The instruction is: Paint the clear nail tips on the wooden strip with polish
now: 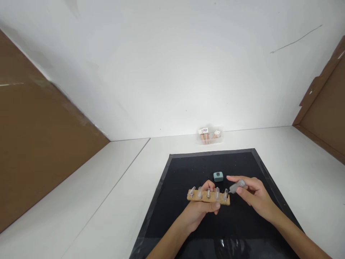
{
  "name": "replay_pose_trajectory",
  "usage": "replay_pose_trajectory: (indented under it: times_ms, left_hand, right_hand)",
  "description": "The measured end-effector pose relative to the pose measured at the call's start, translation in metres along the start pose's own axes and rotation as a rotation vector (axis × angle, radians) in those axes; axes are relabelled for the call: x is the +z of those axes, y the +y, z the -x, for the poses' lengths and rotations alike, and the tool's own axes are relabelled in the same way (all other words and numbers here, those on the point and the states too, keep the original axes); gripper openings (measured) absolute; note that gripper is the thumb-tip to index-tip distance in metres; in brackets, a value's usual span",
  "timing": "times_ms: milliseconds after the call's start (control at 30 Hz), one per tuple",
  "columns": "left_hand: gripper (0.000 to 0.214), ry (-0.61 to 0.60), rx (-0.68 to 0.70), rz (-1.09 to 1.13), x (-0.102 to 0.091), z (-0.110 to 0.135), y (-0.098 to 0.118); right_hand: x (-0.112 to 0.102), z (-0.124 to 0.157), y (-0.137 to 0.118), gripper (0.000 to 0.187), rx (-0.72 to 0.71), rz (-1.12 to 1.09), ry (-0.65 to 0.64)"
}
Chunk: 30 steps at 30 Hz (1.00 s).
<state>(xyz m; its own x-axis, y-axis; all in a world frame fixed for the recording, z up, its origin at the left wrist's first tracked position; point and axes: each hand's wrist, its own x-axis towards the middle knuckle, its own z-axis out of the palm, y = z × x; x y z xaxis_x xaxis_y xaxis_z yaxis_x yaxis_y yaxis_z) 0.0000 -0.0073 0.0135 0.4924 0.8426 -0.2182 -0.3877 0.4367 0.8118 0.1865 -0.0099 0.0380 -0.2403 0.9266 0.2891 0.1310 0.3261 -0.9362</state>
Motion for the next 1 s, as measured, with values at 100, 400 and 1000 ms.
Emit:
replay_pose_trajectory:
  times_ms: [100, 400, 1000]
  left_hand:
    - [0.052, 0.001, 0.004, 0.004, 0.0003, 0.0003, 0.0001]
    - [0.050, 0.000, 0.008, 0.001, -0.0011, 0.0005, -0.0012]
    - [0.050, -0.007, -0.003, 0.008, -0.0004, 0.0008, 0.0003]
  right_hand:
    - [-0.0001, -0.0001, 0.0007, 0.047, 0.022, -0.030, 0.023]
    - [0.0005, -0.0010, -0.0002, 0.046, 0.021, -0.034, 0.030]
    - [0.0021, -0.0012, -0.0018, 0.047, 0.032, -0.014, 0.038]
